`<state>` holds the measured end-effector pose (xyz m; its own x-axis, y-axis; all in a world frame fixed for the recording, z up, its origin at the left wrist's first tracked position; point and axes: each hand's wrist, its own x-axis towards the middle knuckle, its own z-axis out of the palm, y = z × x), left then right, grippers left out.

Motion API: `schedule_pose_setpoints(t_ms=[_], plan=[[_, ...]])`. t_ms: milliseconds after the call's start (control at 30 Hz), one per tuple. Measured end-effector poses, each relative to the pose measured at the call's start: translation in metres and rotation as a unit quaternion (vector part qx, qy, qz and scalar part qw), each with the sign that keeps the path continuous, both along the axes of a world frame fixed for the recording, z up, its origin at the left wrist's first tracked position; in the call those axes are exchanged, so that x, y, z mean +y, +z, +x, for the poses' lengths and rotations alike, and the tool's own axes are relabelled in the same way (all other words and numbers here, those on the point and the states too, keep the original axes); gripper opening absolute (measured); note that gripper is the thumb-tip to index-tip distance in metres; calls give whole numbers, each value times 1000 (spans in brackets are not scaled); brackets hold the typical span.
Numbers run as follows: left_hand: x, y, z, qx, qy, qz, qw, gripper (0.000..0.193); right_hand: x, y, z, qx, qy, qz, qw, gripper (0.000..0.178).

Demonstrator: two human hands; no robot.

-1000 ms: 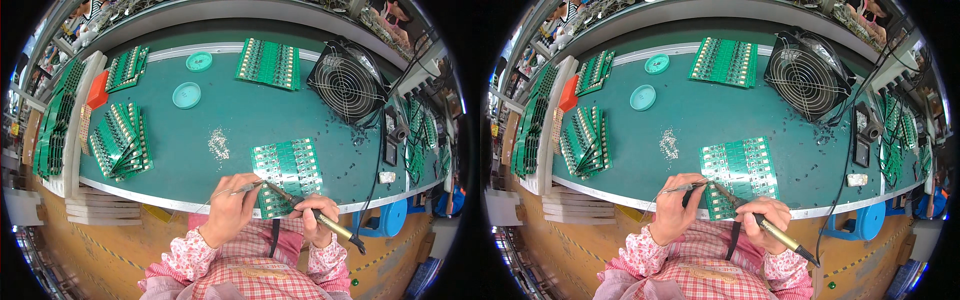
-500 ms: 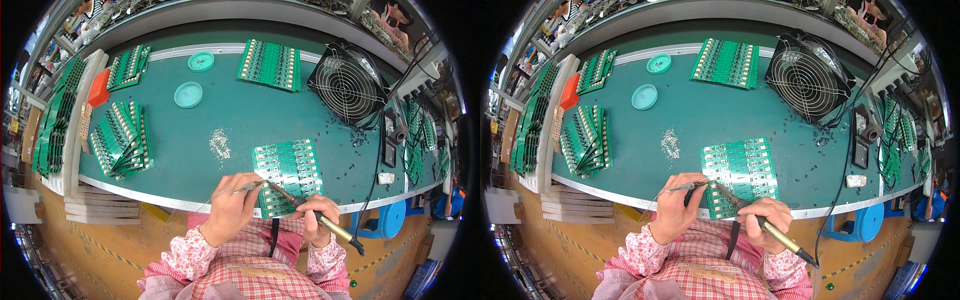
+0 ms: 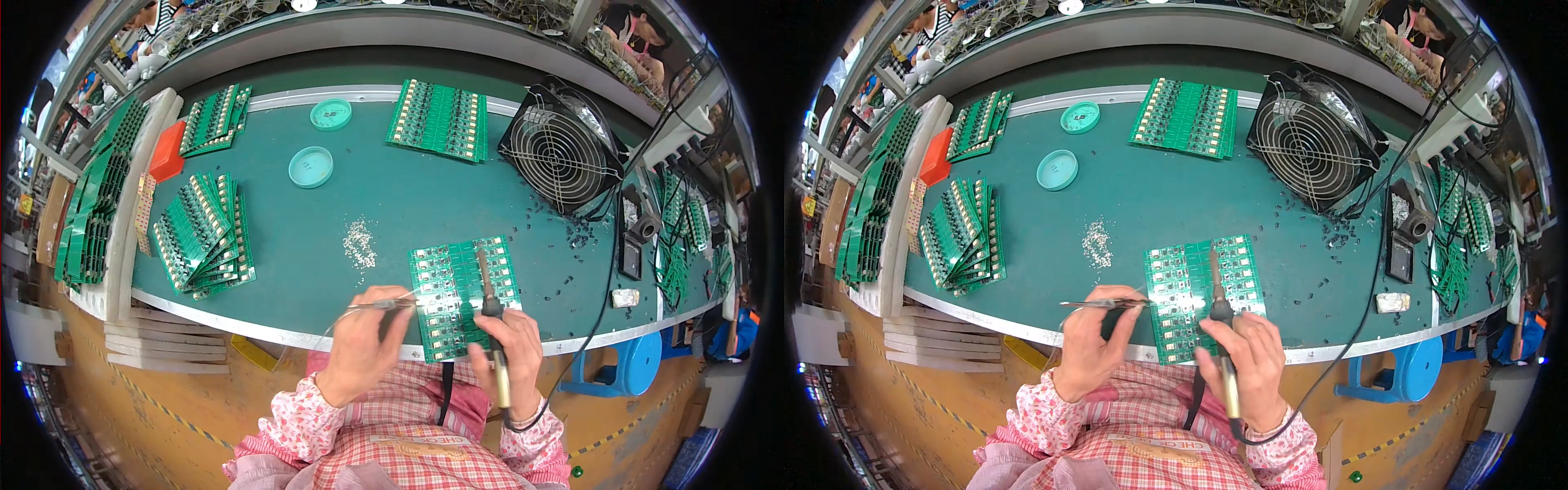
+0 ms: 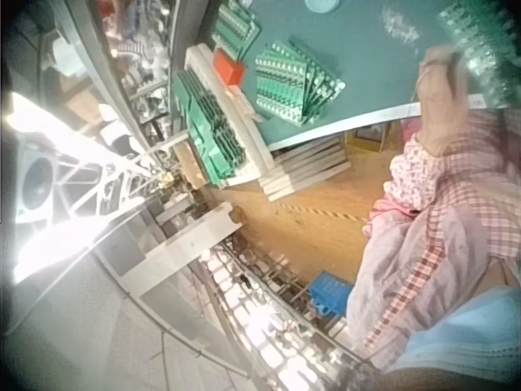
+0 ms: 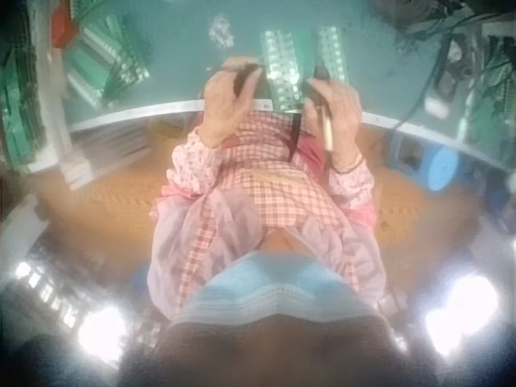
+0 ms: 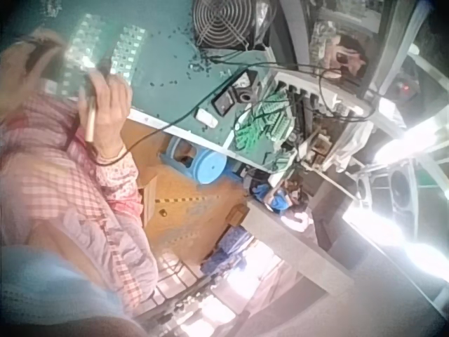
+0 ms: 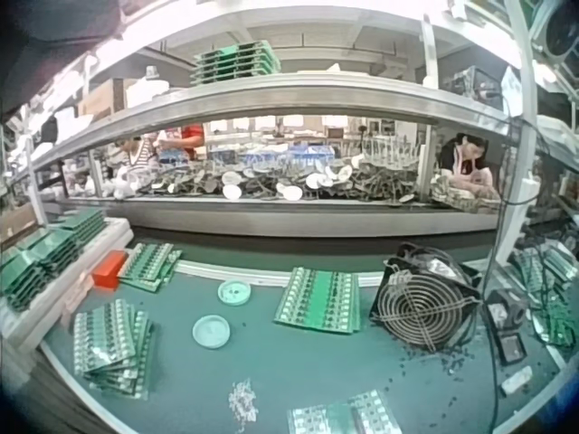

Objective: The person solders electronic components onto circuit boards using a soldering iron and solder wire.

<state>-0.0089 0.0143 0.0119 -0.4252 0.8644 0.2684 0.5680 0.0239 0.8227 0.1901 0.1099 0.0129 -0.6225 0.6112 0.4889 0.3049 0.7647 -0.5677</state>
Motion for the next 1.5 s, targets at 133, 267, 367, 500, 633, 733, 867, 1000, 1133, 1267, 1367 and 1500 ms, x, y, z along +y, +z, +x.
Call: schedule_pose_setpoints(t_ms=[133, 267, 367, 500, 633, 733, 867, 1000, 1133, 1267, 1367, 1500], plan=[[-11, 5, -15, 4, 67, 3, 998, 11, -5, 9, -5, -108, -26, 10, 994, 62], [-21, 4, -30, 1, 132, -4, 991, 12, 6, 12, -17, -112, -21, -14, 993, 64], [-24, 4, -35, 6, 162, -16, 987, 13, 15, 8, -28, -109, -40, 3, 993, 64], [-23, 2, -37, 35, 166, -14, 985, 10, 16, 2, -36, -93, -48, 9, 994, 66], [-21, 1, -36, 51, 162, -16, 985, 9, 15, -3, -29, -34, -78, 24, 996, 57], [-20, -2, -37, 64, 160, -13, 985, 9, 15, -5, -27, -26, -87, 23, 996, 52], [-20, -4, -37, 69, 155, -6, 985, 9, 16, -6, -26, -25, -83, 25, 996, 49], [-19, -5, -35, 95, 152, -16, 984, 8, 14, -6, -25, -15, -79, 21, 997, 48], [-20, -6, -33, 124, 150, -10, 981, 7, 11, -6, -24, -11, -79, 23, 997, 46], [-22, -6, -32, 118, 154, -13, 981, 8, 7, -5, -24, -10, -83, 15, 996, 45], [-20, -8, -33, 122, 150, -8, 981, 9, 10, -7, -27, -8, -82, 15, 996, 45], [-10, -7, -40, 148, 148, 14, 978, 9, 22, -8, -33, 8, -77, 15, 997, 45]])
